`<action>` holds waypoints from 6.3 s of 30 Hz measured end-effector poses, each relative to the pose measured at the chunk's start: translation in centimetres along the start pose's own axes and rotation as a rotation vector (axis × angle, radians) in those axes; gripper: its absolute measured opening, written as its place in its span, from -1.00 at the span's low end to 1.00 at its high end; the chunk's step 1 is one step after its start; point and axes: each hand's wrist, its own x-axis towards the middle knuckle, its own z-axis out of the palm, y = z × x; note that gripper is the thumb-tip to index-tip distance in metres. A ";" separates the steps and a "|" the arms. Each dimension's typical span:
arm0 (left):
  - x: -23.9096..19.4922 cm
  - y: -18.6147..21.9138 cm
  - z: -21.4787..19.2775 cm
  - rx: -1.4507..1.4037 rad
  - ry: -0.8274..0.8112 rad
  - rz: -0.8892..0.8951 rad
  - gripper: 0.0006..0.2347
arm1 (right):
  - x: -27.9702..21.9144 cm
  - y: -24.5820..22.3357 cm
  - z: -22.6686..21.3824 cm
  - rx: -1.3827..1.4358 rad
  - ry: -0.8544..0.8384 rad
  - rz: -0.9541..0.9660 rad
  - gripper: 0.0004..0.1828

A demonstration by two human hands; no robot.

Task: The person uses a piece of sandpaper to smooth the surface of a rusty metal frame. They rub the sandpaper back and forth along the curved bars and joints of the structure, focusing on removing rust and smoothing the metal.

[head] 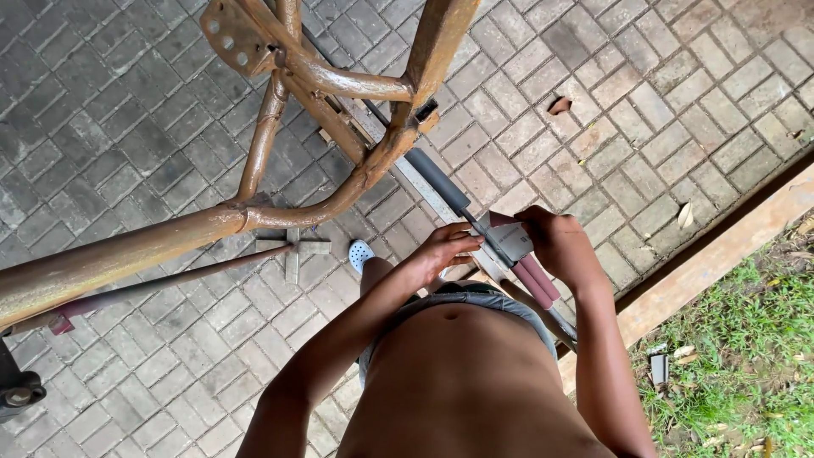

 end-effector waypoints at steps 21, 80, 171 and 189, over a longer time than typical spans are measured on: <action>-11.6 18.2 6.4 -0.373 -0.541 0.041 -0.09 | 1.3 -10.3 -1.5 0.159 0.936 -1.121 -0.94; -9.1 25.8 4.2 1.534 -0.178 0.473 -0.72 | 9.1 -11.6 -7.0 -0.247 -0.525 -0.463 -0.59; -16.5 26.3 -15.5 0.642 0.142 0.874 -0.89 | 8.5 -29.8 5.6 0.513 -0.196 -0.340 -0.66; -16.6 28.2 -8.5 0.674 -0.021 0.850 -0.83 | 14.2 -27.2 -1.4 0.198 -0.744 -0.425 -0.59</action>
